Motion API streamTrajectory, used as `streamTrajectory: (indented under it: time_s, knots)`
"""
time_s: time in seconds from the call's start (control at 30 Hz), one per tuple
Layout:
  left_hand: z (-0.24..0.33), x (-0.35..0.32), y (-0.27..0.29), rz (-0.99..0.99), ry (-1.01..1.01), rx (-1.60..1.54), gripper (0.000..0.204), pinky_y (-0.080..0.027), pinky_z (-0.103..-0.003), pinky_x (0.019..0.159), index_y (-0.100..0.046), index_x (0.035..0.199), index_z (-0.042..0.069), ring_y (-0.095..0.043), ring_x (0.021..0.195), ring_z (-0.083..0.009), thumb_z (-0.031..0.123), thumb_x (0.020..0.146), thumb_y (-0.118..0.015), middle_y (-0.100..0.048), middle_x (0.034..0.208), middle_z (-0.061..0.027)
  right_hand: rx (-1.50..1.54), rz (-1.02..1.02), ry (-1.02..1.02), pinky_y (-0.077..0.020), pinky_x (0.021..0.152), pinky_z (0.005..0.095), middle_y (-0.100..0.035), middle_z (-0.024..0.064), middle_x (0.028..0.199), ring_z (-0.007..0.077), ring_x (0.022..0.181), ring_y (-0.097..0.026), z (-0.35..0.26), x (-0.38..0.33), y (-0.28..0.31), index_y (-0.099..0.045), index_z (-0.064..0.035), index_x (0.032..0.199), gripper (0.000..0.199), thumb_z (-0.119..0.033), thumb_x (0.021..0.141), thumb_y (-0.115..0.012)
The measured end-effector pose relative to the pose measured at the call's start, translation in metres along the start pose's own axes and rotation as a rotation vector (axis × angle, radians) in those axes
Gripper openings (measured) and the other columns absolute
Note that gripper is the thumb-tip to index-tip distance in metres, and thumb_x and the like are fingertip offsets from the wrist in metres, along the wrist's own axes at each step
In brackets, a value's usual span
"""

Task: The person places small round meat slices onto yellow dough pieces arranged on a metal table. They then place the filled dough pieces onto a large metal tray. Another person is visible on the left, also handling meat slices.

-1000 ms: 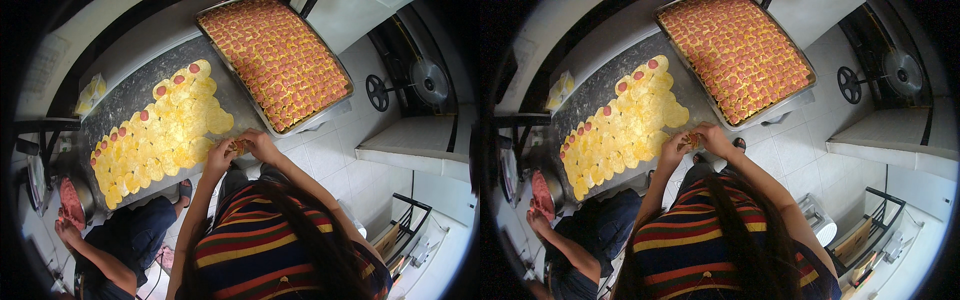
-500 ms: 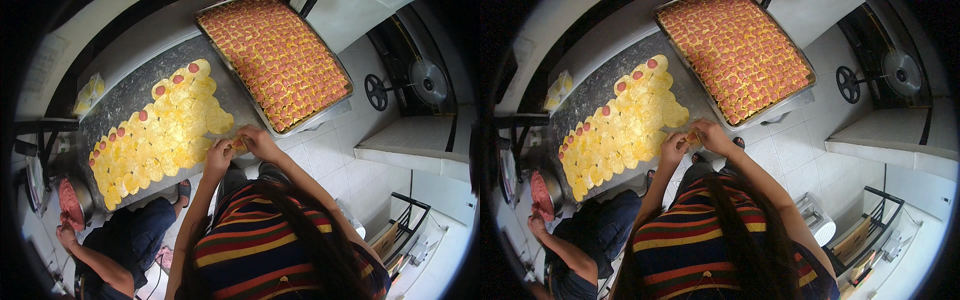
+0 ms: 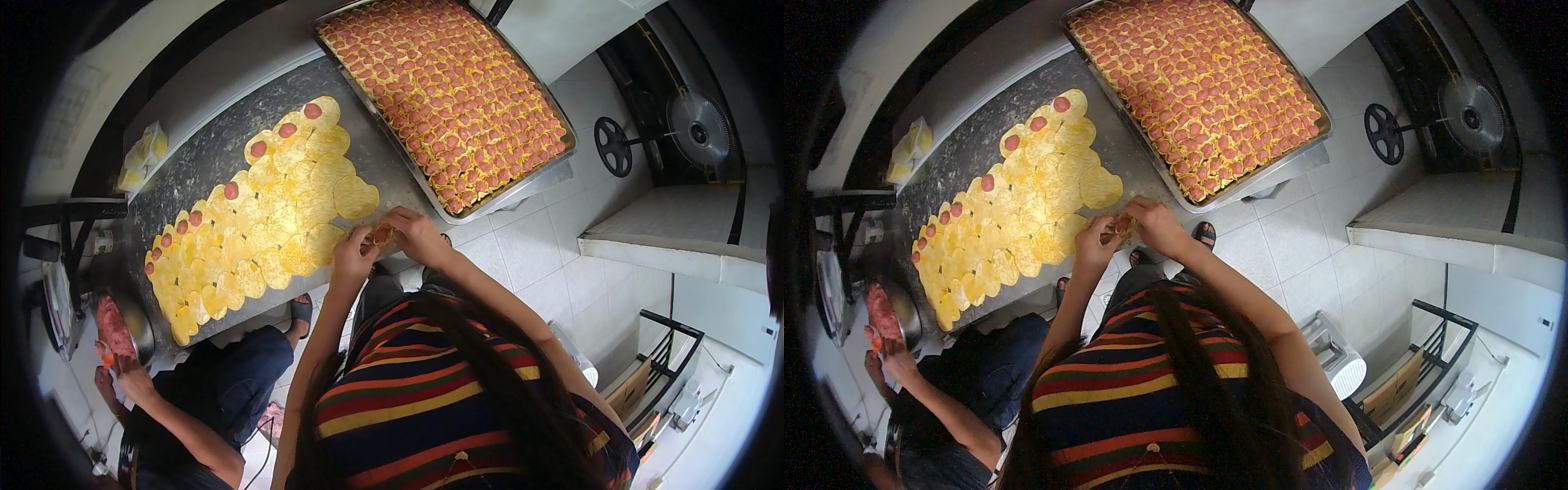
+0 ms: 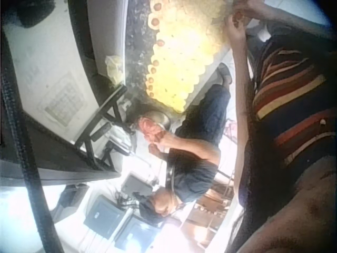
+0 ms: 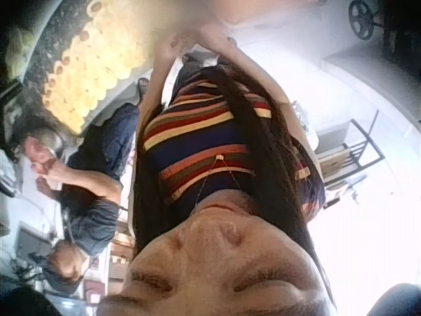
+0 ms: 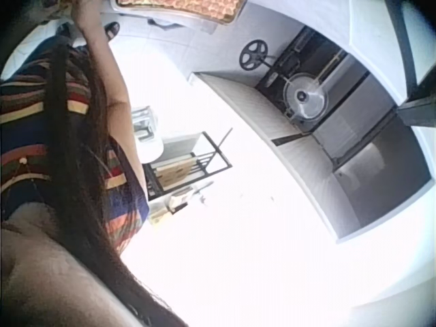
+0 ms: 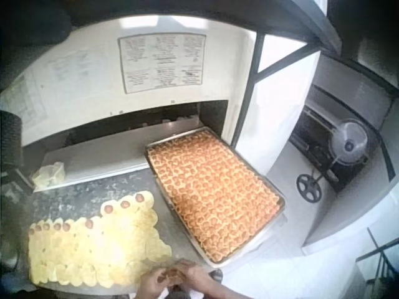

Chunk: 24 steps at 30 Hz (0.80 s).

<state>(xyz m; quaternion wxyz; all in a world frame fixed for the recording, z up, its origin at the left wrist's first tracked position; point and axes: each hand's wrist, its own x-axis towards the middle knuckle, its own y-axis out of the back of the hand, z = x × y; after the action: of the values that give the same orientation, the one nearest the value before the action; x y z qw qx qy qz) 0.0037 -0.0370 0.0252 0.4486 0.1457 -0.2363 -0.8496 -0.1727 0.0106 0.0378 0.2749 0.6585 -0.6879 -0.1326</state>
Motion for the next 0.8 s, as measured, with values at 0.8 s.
streamTrajectory:
  time_s: [0.8]
  knots:
    - [0.0, -0.001, -0.007, 0.078, -0.063, 0.025, 0.039, -0.051, -0.032, 0.072, -0.059, 0.106, 0.001, -0.066, 0.082, -0.0234, -0.003, 0.068, -0.071, -0.065, 0.094, -0.014, -0.028, 0.074, -0.095, -0.0489, 0.073, 0.0415, -0.058, 0.016, 0.095, 0.0371, 0.087, -0.058, -0.007, -0.007, -0.004, -0.056, -0.0029, 0.103, 0.038, 0.005, 0.066, -0.06]
